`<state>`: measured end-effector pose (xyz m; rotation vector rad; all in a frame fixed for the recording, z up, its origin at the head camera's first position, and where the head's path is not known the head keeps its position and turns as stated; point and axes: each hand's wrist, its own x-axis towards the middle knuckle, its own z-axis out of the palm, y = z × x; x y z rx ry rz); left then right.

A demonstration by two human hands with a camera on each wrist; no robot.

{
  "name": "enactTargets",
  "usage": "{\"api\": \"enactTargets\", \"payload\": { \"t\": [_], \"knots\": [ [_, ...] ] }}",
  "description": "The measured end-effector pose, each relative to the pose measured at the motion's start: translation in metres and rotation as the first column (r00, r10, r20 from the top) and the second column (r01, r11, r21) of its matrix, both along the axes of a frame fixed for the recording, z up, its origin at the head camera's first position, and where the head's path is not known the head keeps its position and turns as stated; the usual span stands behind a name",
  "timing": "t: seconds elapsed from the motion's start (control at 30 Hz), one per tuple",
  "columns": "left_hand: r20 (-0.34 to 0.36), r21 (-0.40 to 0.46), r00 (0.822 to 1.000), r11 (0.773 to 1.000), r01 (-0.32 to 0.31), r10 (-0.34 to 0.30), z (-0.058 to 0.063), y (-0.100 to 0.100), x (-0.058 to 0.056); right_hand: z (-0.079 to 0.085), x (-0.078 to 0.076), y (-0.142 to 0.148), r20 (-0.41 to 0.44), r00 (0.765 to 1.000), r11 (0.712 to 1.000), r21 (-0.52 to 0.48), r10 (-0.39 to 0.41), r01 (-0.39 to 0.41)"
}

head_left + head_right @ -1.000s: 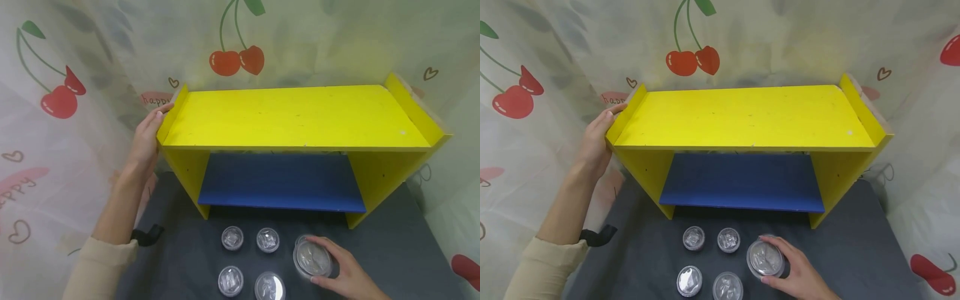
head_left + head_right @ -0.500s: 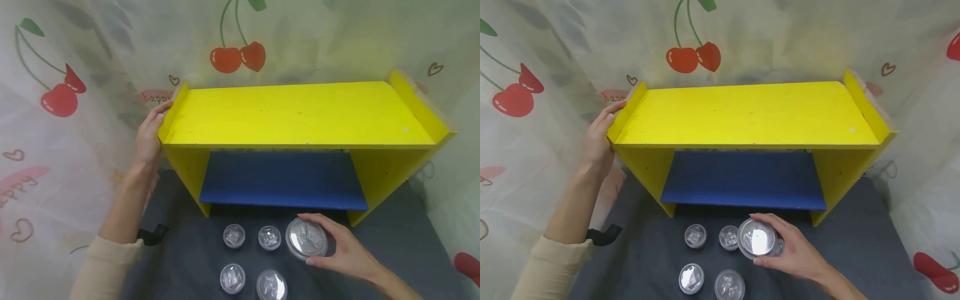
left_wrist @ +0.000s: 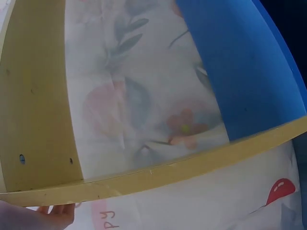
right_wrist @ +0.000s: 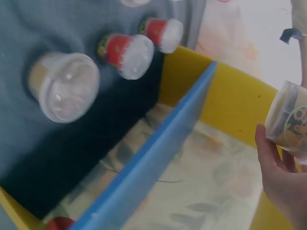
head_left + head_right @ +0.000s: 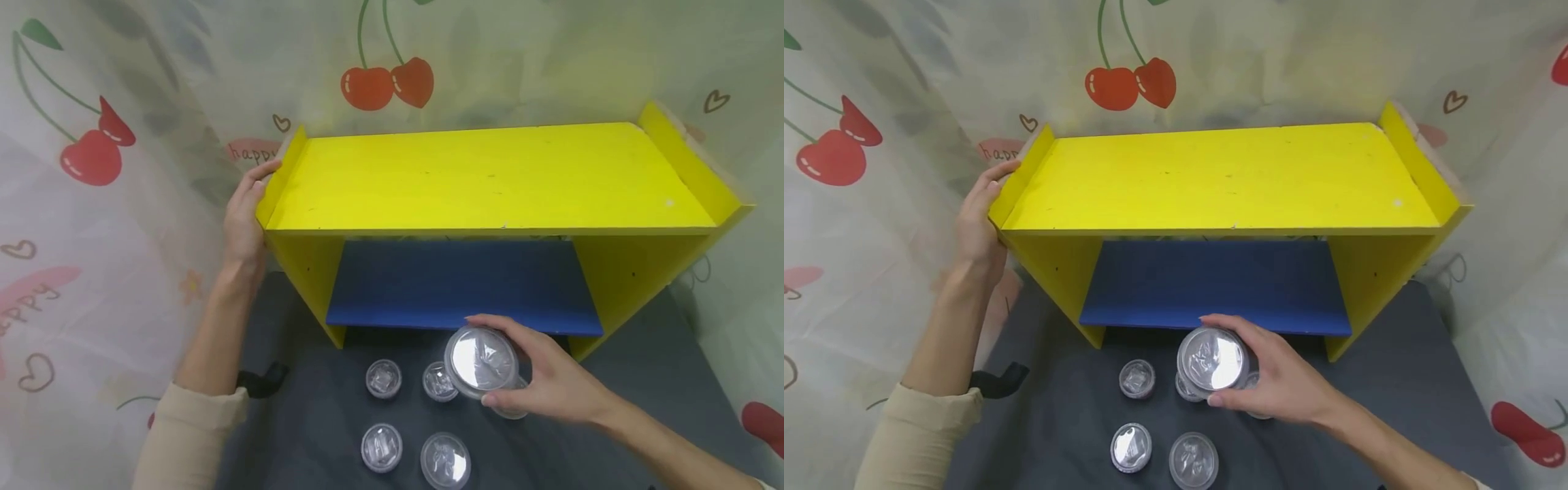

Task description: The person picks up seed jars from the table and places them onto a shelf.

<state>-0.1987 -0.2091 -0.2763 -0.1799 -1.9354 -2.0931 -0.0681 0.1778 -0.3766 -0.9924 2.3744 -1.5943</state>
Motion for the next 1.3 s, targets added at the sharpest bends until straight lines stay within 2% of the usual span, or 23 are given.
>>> {"api": "enactTargets", "payload": {
  "t": [0.13,0.37,0.6,1.1,1.3],
  "knots": [
    [0.007,-0.007,1.0,1.0,-0.002,0.003,0.0,0.002,0.001,0.017,-0.003,-0.006,0.012,1.0,1.0,-0.007,0.016,-0.016],
    [0.007,-0.004,1.0,1.0,0.004,-0.004,-0.002,0.004,0.0,0.047,-0.01,-0.021,-0.035,0.999,0.999,0.049,0.0,0.001],
    [0.012,-0.013,1.0,1.0,-0.001,0.001,-0.005,0.004,0.0,0.068,-0.017,-0.037,-0.055,0.998,0.998,0.065,0.018,-0.015],
    [-0.007,0.021,1.0,1.0,0.023,-0.023,-0.005,0.001,0.003,0.12,-0.035,-0.06,-0.143,0.99,0.999,0.045,0.005,0.002],
    [-0.006,0.026,0.999,0.998,0.052,-0.052,-0.006,-0.001,0.004,0.135,-0.049,-0.069,-0.116,0.993,1.0,0.022,-0.006,0.009]
  ]
}}
